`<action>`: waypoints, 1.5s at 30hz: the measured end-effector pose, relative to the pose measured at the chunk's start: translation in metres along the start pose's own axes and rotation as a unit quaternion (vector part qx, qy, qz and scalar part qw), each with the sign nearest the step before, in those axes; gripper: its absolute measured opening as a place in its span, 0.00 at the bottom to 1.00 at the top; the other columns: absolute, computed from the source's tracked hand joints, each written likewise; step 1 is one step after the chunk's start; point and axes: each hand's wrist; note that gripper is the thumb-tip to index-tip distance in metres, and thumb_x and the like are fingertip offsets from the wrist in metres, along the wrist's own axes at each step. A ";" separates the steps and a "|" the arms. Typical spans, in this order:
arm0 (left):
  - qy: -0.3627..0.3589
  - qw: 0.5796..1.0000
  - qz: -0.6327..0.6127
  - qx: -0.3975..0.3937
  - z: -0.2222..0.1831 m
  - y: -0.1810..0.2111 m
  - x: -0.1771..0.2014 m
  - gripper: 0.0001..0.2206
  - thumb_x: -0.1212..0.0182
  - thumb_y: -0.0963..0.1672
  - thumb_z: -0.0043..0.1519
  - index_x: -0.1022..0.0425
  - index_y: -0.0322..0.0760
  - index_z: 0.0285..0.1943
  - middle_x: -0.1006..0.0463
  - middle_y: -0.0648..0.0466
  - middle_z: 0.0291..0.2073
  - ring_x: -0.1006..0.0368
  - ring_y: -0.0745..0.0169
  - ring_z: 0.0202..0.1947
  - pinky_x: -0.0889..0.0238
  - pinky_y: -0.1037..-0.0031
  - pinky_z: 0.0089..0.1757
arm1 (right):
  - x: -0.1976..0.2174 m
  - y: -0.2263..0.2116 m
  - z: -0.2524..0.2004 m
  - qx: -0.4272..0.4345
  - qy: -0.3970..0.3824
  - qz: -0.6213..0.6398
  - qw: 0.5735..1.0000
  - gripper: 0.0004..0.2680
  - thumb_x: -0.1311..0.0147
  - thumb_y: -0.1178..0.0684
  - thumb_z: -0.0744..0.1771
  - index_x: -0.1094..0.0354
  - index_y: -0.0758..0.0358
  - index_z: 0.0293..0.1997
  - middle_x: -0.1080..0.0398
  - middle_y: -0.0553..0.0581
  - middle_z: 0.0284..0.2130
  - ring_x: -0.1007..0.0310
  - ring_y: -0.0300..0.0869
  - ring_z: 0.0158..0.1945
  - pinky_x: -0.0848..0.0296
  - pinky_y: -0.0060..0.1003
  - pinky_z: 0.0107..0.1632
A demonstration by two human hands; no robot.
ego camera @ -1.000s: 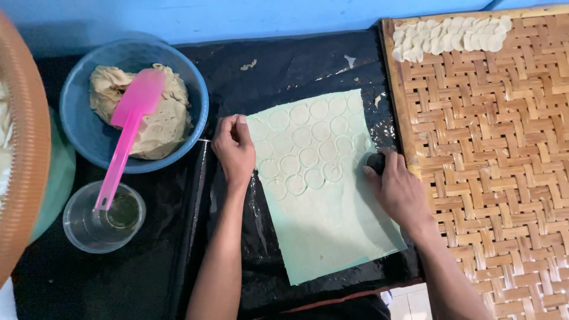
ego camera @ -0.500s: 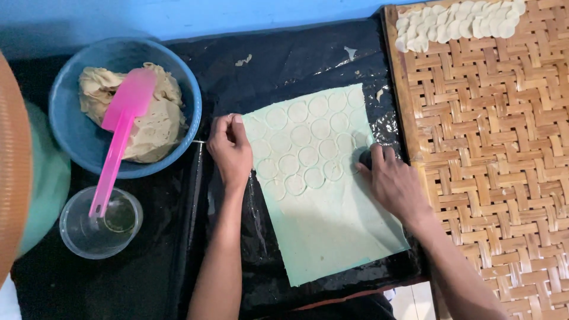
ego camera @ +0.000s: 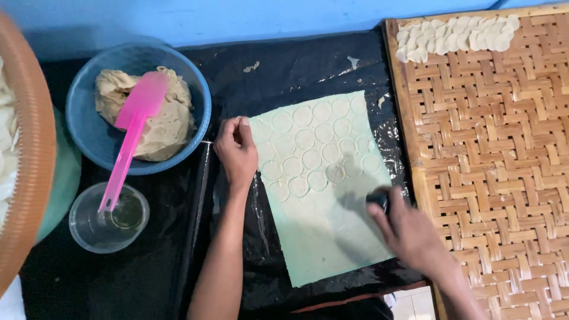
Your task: Cutting circular shapes from a flattened sheet of dough using a circular stamp and placing them on a tray.
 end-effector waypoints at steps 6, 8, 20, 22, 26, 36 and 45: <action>0.003 1.000 -0.021 0.007 0.000 -0.008 -0.004 0.08 0.40 0.42 0.68 0.22 0.29 0.41 0.22 0.52 0.29 0.28 0.66 0.25 0.38 0.75 0.30 | -0.004 -0.015 -0.060 0.070 -0.324 0.003 0.943 0.17 0.58 0.35 0.70 0.43 0.55 0.59 0.25 0.64 0.25 0.23 0.57 0.35 0.28 0.51 0.42; -0.008 0.999 -0.042 0.028 -0.004 -0.011 -0.004 0.08 0.40 0.42 0.69 0.21 0.29 0.43 0.21 0.52 0.29 0.28 0.67 0.26 0.37 0.76 0.32 | -0.010 -0.014 -0.061 0.059 -0.350 -0.013 0.935 0.18 0.59 0.35 0.70 0.44 0.55 0.61 0.26 0.64 0.26 0.23 0.57 0.36 0.28 0.50 0.44; -0.126 0.953 -0.260 0.087 0.002 -0.003 0.009 0.28 0.54 0.52 0.73 0.41 0.28 0.75 0.21 0.41 0.57 0.21 0.59 0.51 0.26 0.70 0.50 | -0.012 -0.039 -0.031 0.012 -0.226 -0.048 0.973 0.21 0.60 0.35 0.68 0.45 0.55 0.63 0.27 0.67 0.21 0.24 0.61 0.32 0.28 0.53 0.42; -0.130 0.944 -0.291 0.087 -0.002 -0.009 0.007 0.28 0.52 0.52 0.74 0.44 0.28 0.77 0.21 0.40 0.57 0.22 0.57 0.52 0.27 0.68 0.51 | -0.017 -0.053 -0.020 0.039 -0.193 -0.043 0.980 0.20 0.59 0.36 0.68 0.44 0.56 0.62 0.26 0.66 0.20 0.23 0.62 0.30 0.27 0.53 0.39; -0.119 0.963 -0.235 0.054 -0.002 -0.007 0.007 0.26 0.50 0.50 0.74 0.43 0.28 0.75 0.20 0.39 0.56 0.21 0.57 0.53 0.29 0.69 0.52 | -0.039 -0.084 0.013 0.173 0.001 -0.016 0.985 0.20 0.51 0.40 0.68 0.44 0.66 0.58 0.25 0.67 0.31 0.23 0.62 0.32 0.26 0.53 0.35; -0.109 0.957 -0.259 0.069 -0.002 -0.011 0.006 0.24 0.45 0.46 0.72 0.42 0.28 0.74 0.19 0.40 0.50 0.21 0.64 0.47 0.28 0.75 0.47 | -0.090 -0.108 0.069 0.232 0.061 -0.140 0.961 0.20 0.49 0.39 0.68 0.42 0.67 0.56 0.31 0.66 0.41 0.22 0.59 0.36 0.25 0.51 0.30; -0.111 0.967 -0.214 0.080 0.001 -0.004 0.008 0.24 0.42 0.45 0.70 0.40 0.29 0.73 0.18 0.41 0.51 0.20 0.65 0.43 0.27 0.76 0.42 | -0.100 -0.109 0.077 0.224 0.097 -0.245 0.938 0.19 0.51 0.36 0.69 0.39 0.66 0.50 0.31 0.62 0.32 0.24 0.51 0.24 0.27 0.44 0.23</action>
Point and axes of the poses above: each hand's wrist, its own z-axis towards the middle knuckle, its own x-axis out of the back of the hand, y = z × x
